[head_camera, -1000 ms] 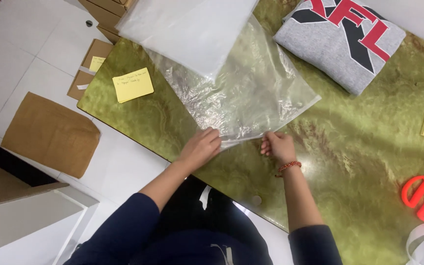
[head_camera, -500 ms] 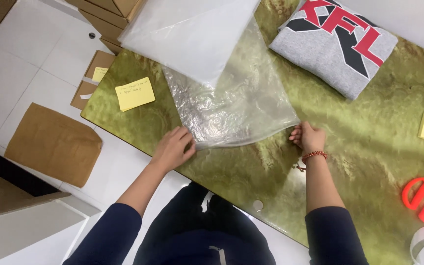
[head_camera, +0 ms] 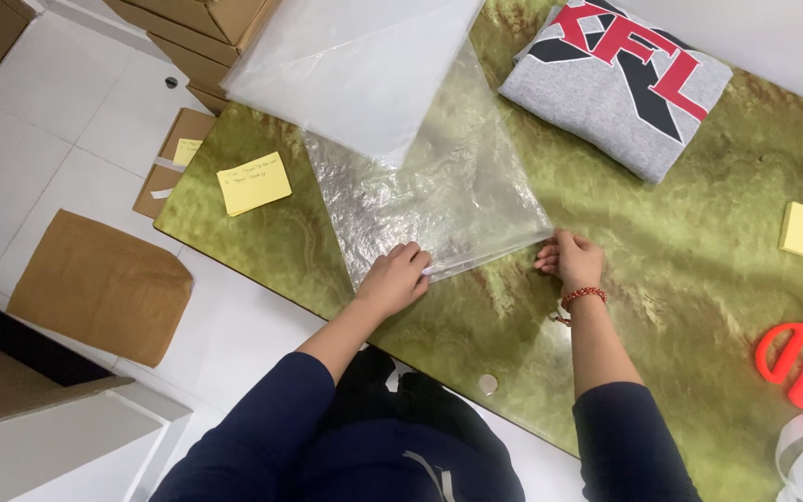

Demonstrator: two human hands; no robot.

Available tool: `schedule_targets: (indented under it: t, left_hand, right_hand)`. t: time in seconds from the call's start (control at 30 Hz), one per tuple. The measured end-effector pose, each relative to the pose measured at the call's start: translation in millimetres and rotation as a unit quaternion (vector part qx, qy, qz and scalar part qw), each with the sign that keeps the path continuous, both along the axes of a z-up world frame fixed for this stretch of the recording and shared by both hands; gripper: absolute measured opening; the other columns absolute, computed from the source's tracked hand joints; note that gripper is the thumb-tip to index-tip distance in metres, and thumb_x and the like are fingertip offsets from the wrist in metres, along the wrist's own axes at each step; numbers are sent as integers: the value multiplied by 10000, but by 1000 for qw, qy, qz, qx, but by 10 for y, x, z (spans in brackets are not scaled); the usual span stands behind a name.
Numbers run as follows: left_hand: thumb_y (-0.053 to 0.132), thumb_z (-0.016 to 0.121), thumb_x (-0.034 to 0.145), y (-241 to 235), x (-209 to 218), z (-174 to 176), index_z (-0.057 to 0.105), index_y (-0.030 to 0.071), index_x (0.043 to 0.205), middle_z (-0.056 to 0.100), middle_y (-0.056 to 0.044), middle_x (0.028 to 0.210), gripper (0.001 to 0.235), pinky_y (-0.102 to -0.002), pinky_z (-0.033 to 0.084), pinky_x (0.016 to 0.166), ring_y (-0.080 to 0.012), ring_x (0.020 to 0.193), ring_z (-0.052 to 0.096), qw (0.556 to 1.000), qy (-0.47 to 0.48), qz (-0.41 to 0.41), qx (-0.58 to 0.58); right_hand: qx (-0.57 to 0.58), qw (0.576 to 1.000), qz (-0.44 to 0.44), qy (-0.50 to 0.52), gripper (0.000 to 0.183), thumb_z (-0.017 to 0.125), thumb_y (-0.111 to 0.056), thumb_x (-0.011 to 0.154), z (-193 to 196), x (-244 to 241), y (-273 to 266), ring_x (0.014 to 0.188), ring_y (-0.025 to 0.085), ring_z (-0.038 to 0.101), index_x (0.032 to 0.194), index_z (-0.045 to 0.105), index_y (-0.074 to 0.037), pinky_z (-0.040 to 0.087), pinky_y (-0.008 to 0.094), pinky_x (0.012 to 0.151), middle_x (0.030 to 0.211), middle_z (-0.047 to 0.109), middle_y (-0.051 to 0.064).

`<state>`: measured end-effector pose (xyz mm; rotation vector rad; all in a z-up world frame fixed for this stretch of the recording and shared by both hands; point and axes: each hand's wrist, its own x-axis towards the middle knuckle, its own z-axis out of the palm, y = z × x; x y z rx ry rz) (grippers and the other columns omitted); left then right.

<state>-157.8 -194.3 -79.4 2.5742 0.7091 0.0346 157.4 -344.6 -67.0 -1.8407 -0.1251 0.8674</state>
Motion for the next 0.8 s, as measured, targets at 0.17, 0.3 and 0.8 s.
schedule_targets:
  t: [0.17,0.3,0.8]
  left_hand:
    - [253,676,944,25,-41,-68,631,138,1109,588,-51,1048,205,-485,620,781,-314,1104,663,998,-45,-25,39]
    - [182,601,937,-3,-66,60,603,128,1197,579,-64,1053,265,-486,620,744,-315,1083,655,995,-42,-58,65]
    - [227,580,1025,133,138,542,590,164,957,519,19,854,94,-360,599,580,-219,801,695,977,-150,-21,150]
  right_hand:
    - [19,1000,2,-10,297,651,-325,1042,-29,22,23,523,210,727,1095,625,-34,625,284,481,689,706,151]
    - [19,999,38,-30,508,732,-448,1057,160,-83,34,556,192,739,1091,636,50,623,263,503,754,739,181]
    - [-66,988,93,-104,614,617,-630,1064,363,-737,-33,885,364,768,968,756,-40,614,428,799,875,784,216]
